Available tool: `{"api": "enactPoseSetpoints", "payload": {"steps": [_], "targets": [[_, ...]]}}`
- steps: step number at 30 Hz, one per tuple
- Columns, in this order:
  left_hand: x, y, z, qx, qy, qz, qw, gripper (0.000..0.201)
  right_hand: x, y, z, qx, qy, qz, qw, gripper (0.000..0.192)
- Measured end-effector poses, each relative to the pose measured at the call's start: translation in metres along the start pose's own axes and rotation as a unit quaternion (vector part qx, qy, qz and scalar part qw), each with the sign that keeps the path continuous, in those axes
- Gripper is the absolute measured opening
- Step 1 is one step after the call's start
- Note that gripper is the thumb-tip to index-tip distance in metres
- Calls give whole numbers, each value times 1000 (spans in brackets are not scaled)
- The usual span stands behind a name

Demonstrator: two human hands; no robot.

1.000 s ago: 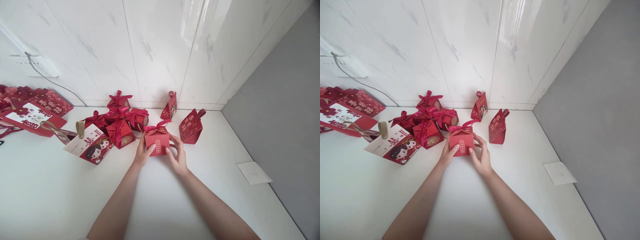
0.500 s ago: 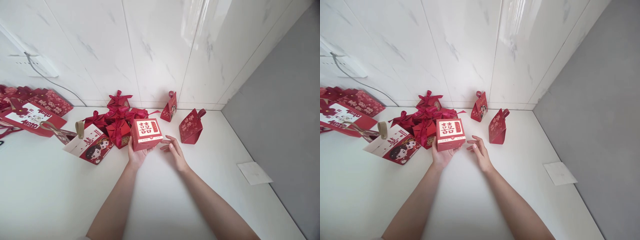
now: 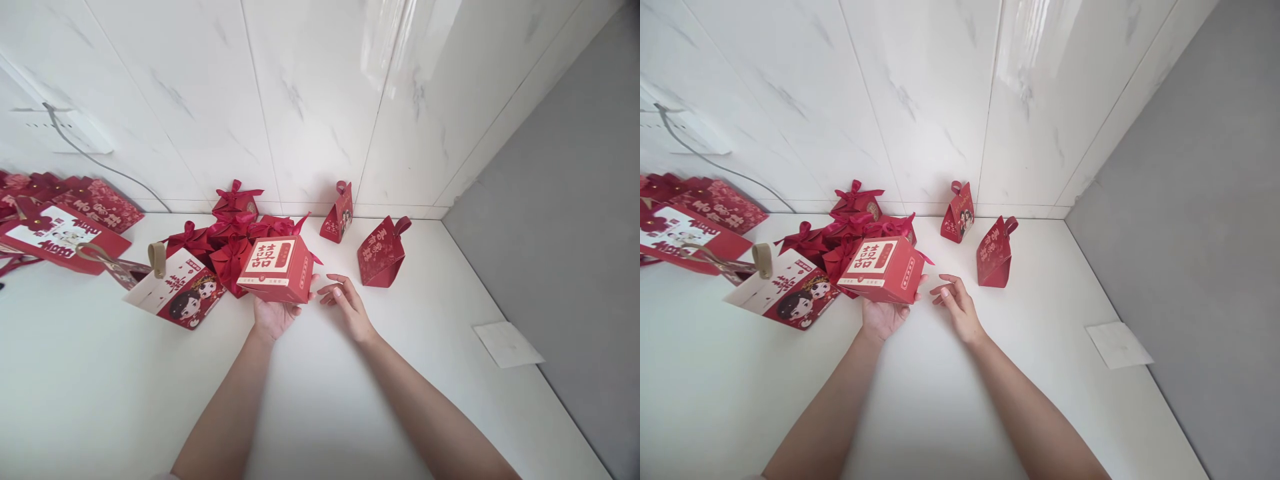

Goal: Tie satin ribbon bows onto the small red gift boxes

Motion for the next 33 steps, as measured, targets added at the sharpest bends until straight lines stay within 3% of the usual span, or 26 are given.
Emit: {"api": "enactPoseSetpoints", "payload": {"steps": [4, 9, 12, 15, 17, 19, 21, 25, 29, 33], "targets": [[-1, -2, -4, -19, -15, 14, 1000, 74, -1, 1, -2, 2, 7, 1, 1000, 36], [1, -3, -14, -57, -4, 84, 995, 48, 0, 0, -7, 55, 0, 66, 996, 39], [3, -6, -12, -102, -85, 91, 987, 47, 2, -1, -6, 72, -38, 95, 992, 44], [9, -11, -7, -171, -210, 163, 949, 62, 4, -1, -1, 58, -79, 114, 989, 47], [12, -13, -6, -193, -268, 211, 920, 59, 6, -1, 3, 65, -99, 131, 984, 46], [12, -15, -6, -202, -292, 217, 909, 46, 8, -2, 5, 77, -105, 160, 979, 39], [10, -14, -8, -209, -299, 192, 911, 38, 11, -3, 7, 76, -97, 187, 975, 31], [2, -11, -9, -233, -294, 145, 916, 56, 13, -4, 4, 72, -87, 183, 977, 30], [1, -11, -6, -209, -143, 137, 958, 66, 14, -3, 3, 28, -134, 149, 979, 43], [2, -10, 1, -175, -51, 137, 974, 69, 14, -4, 4, 13, -146, 139, 979, 43]]}}
Point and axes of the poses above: each hand's wrist, its own y-axis away from the middle knuckle, its own x-axis out of the back of the hand, z = x × y, the point moved 2 cm from there along -y, towards the middle knuckle, and after that the axes turned 11 degrees about -y, right-handed, at the moved point
